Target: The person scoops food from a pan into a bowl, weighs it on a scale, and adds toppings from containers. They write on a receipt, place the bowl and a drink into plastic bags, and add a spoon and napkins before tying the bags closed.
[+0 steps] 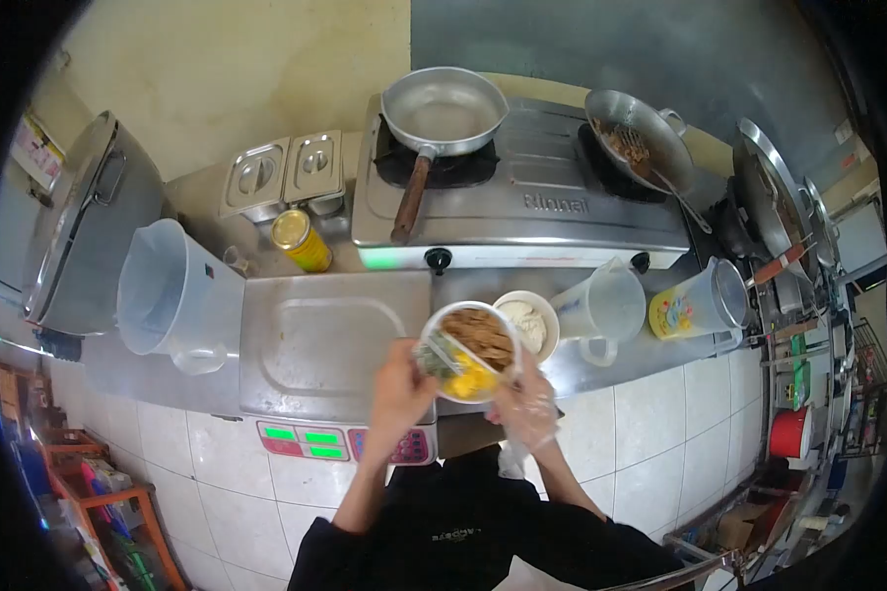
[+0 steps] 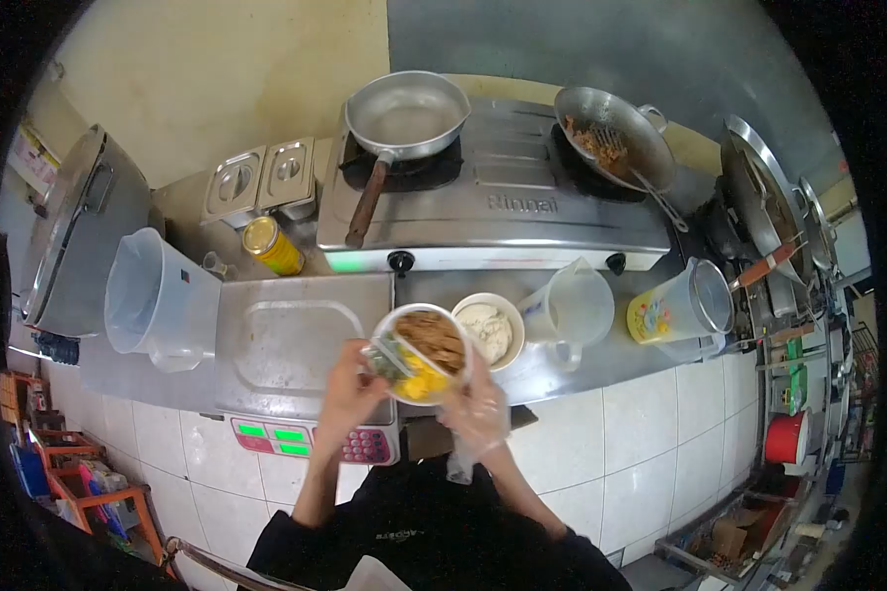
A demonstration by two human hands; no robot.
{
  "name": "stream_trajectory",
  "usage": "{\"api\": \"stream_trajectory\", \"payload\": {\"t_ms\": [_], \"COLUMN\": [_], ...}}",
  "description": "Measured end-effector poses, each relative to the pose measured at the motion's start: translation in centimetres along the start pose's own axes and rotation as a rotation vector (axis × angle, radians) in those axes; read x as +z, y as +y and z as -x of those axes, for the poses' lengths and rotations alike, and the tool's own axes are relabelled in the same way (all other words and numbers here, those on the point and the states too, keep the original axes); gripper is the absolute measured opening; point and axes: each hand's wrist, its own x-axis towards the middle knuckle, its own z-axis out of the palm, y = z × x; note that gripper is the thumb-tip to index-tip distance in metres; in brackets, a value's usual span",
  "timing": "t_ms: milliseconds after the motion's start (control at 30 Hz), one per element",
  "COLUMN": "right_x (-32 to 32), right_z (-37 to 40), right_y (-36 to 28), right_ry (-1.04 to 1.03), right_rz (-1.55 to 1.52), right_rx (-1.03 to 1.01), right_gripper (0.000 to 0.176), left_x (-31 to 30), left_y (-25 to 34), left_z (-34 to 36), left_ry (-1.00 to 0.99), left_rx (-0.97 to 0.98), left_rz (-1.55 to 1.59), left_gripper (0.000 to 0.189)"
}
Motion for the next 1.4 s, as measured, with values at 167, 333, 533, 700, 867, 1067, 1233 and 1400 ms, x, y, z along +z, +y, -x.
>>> {"api": "stream_trajectory", "payload": {"t_ms": [167,333,533,700,867,1067,1233,1400], "right_x": [-4.9,-5.8,-5.6,-8.3,-4.3,18.4,38.5,56.2], "right_z": [-2.8,-4.9,-5.5,-4.4,4.2,11.3,22.0,29.4], "right_y": [4.7,11.7,14.6,22.1,13.0,4.5,-2.2,-5.3], "right_ry": [0.210,0.283,0.178,0.154,0.252,-0.220,-0.846,-1.283], "right_rz": [-0.014,0.314,-0.259,0.526,0.036,-0.279,-0.336,-0.363], "right_rx": [0.046,-0.056,0.212,-0.241,-0.137,-0.253,-0.188,-0.114], "right_gripper": [0.053,0.047,0.035,0.035,0.040,0.044,0.047,0.051], "left_x": [8.9,11.0,11.5,10.9,8.1,-6.3,-23.8,-40.7], "left_y": [-0.4,-0.5,-3.3,-1.6,-0.4,-5.2,-11.5,-16.3], "left_z": [-5.3,-6.4,-7.0,-3.3,9.6,22.1,34.6,46.3], "left_ry": [-0.019,-0.015,-0.039,-0.164,-0.172,0.070,0.483,0.764], "left_rx": [0.032,-0.062,-0.145,-0.341,-0.155,0.106,-0.032,-0.029], "left_rz": [-0.169,-0.381,-0.089,-0.022,0.789,0.932,0.871,0.852], "left_gripper": [0.037,0.039,0.042,0.050,0.041,0.039,0.029,0.034]}}
